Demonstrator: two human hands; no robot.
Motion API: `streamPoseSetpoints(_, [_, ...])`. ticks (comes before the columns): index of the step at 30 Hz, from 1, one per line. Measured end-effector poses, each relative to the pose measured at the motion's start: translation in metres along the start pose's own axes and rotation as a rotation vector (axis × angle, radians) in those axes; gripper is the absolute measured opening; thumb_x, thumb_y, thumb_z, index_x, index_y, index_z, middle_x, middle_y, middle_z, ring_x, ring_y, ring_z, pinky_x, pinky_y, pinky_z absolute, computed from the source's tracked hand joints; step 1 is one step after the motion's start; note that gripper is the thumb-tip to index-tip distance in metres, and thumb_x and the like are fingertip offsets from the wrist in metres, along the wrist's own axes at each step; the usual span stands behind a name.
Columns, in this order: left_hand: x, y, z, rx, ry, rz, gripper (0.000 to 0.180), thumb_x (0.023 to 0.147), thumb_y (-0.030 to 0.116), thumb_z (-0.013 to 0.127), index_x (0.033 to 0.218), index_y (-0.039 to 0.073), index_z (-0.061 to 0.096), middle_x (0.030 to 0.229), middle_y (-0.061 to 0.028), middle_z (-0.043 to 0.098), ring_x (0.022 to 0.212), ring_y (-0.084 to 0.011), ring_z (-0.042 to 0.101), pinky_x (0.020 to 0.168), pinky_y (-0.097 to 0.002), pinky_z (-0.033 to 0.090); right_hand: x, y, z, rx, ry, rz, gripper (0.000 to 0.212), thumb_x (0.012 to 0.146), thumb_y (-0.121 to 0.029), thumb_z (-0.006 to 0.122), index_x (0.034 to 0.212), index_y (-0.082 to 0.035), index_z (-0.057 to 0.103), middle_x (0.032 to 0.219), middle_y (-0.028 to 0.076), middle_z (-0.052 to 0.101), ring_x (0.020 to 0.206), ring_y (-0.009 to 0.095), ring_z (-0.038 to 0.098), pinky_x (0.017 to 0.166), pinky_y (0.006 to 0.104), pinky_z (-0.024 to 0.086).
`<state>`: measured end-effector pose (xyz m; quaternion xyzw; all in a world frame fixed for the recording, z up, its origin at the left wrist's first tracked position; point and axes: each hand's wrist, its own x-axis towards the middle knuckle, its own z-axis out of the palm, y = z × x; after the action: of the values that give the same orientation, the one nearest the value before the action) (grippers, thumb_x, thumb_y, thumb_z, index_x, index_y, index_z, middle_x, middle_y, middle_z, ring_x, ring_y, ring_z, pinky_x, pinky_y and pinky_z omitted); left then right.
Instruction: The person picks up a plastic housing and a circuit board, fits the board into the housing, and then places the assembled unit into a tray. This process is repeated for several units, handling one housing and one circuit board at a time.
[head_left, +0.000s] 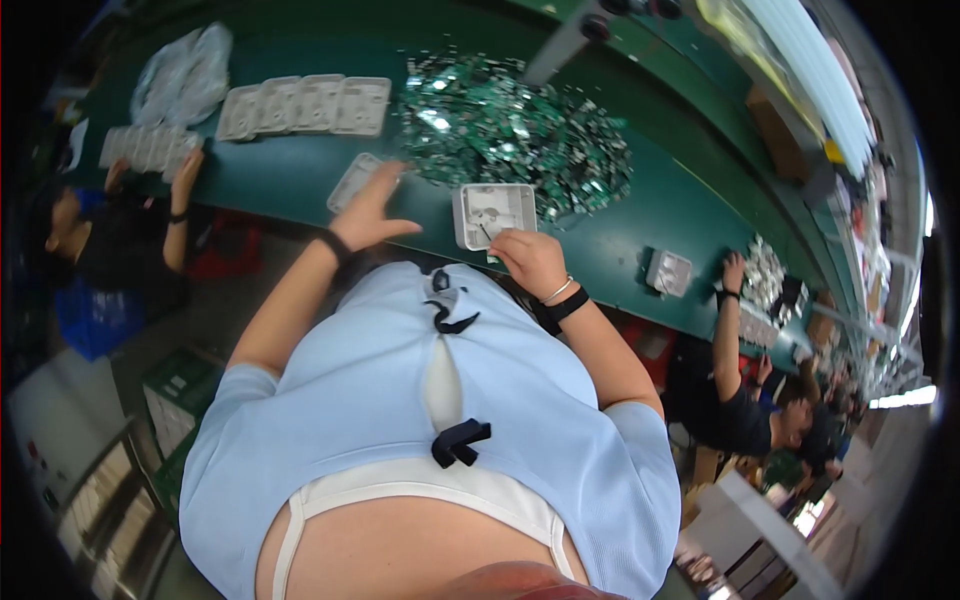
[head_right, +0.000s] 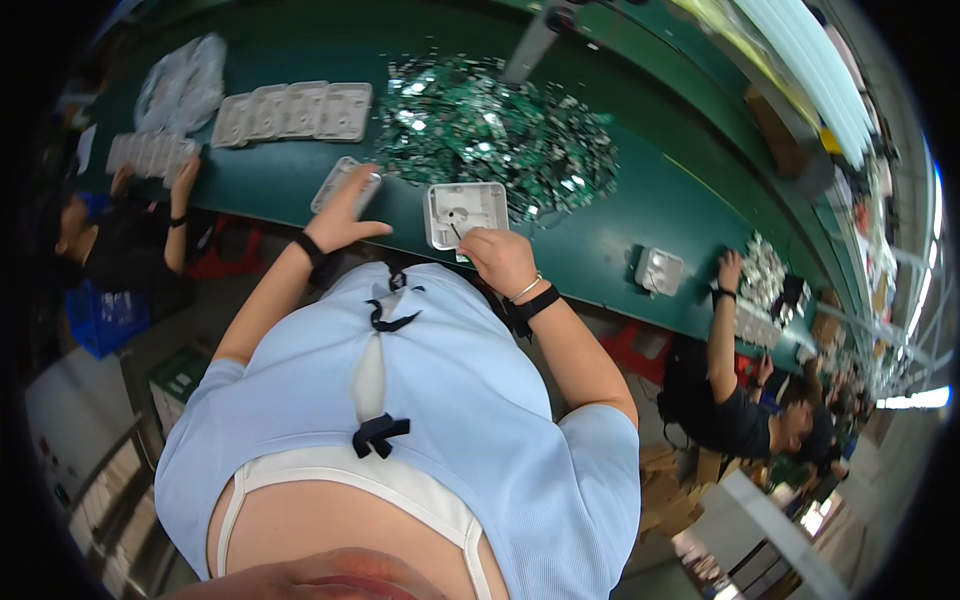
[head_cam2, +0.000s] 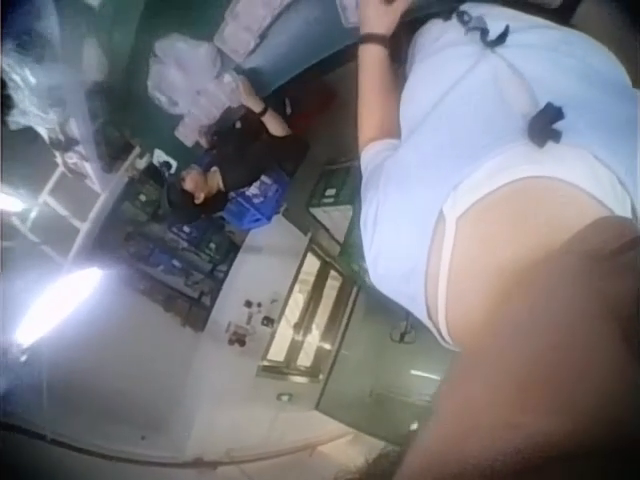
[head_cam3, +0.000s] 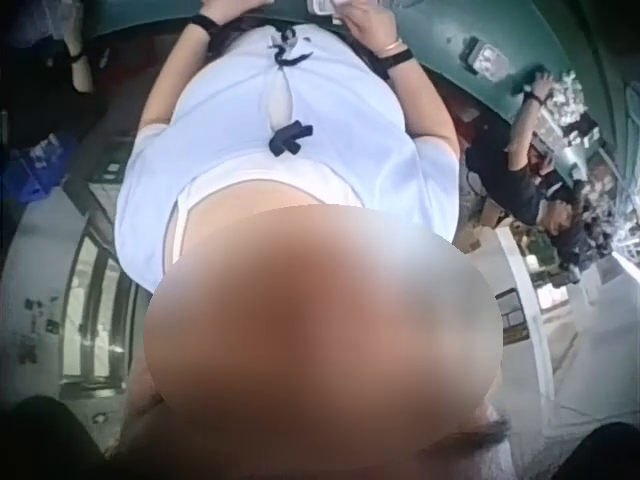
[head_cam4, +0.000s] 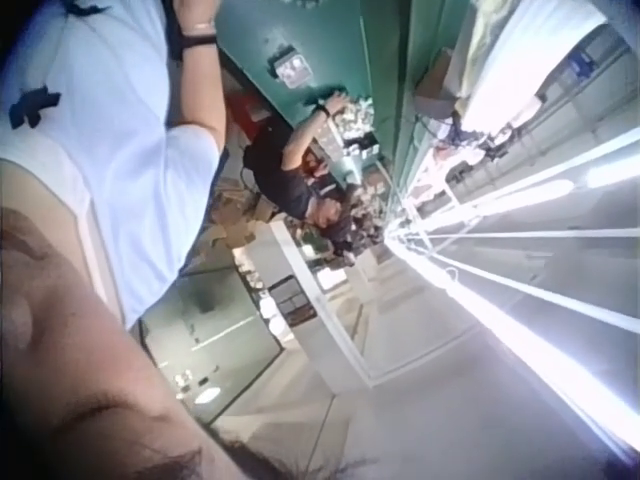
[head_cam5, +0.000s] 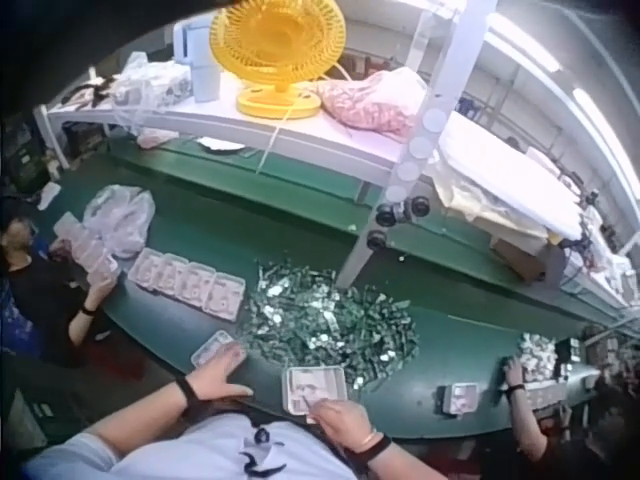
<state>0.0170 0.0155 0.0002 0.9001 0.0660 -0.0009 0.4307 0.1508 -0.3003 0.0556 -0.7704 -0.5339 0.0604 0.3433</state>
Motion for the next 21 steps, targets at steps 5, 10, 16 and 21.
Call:
streamPoseSetpoints(5, [-0.029, -0.036, -0.011, 0.521, 0.151, -0.298, 0.118, 0.062, 0.033, 0.096, 0.155, 0.003, 0.029, 0.155, -0.0257, 0.038, 0.141, -0.0424, 0.042, 0.114, -0.0467, 0.039, -0.116, 0.039, -0.019, -0.285, 0.082, 0.274, 0.005, 0.087, -0.012, 0.073, 0.092, -0.013, 0.074, 0.097, 0.002, 0.075, 0.078, 0.026, 0.072, 0.064, 0.0351, 0.057])
streamPoseSetpoints(10, [-0.042, -0.052, 0.000, 0.431, 0.166, -0.612, 0.127, 0.058, 0.039, 0.097, 0.157, 0.005, 0.026, 0.157, -0.0266, 0.036, 0.147, -0.0421, 0.035, 0.117, -0.0555, 0.033, -0.201, 0.097, -0.041, -0.480, 0.130, 0.485, 0.006, 0.090, -0.013, 0.069, 0.093, -0.015, 0.073, 0.100, 0.001, 0.075, 0.083, 0.026, 0.073, 0.068, 0.0357, 0.058])
streamPoseSetpoints(16, [-0.041, -0.063, 0.018, 0.321, 0.177, -0.625, 0.129, 0.059, 0.035, 0.098, 0.157, 0.000, 0.022, 0.155, -0.0270, 0.037, 0.142, -0.0421, 0.040, 0.116, -0.0489, 0.038, -0.231, 0.145, -0.064, -0.600, 0.108, 0.690, 0.009, 0.094, -0.016, 0.063, 0.095, -0.016, 0.072, 0.101, -0.001, 0.074, 0.086, 0.028, 0.072, 0.070, 0.0370, 0.057])
streamPoseSetpoints(21, [-0.035, -0.053, 0.032, 0.413, 0.214, -0.566, 0.126, 0.060, 0.034, 0.097, 0.156, 0.000, 0.023, 0.152, -0.0268, 0.040, 0.141, -0.0426, 0.042, 0.115, -0.0487, 0.039, -0.254, 0.167, -0.077, -0.599, 0.071, 0.769, 0.012, 0.096, -0.017, 0.059, 0.099, -0.016, 0.071, 0.102, 0.000, 0.073, 0.088, 0.029, 0.071, 0.071, 0.0387, 0.057])
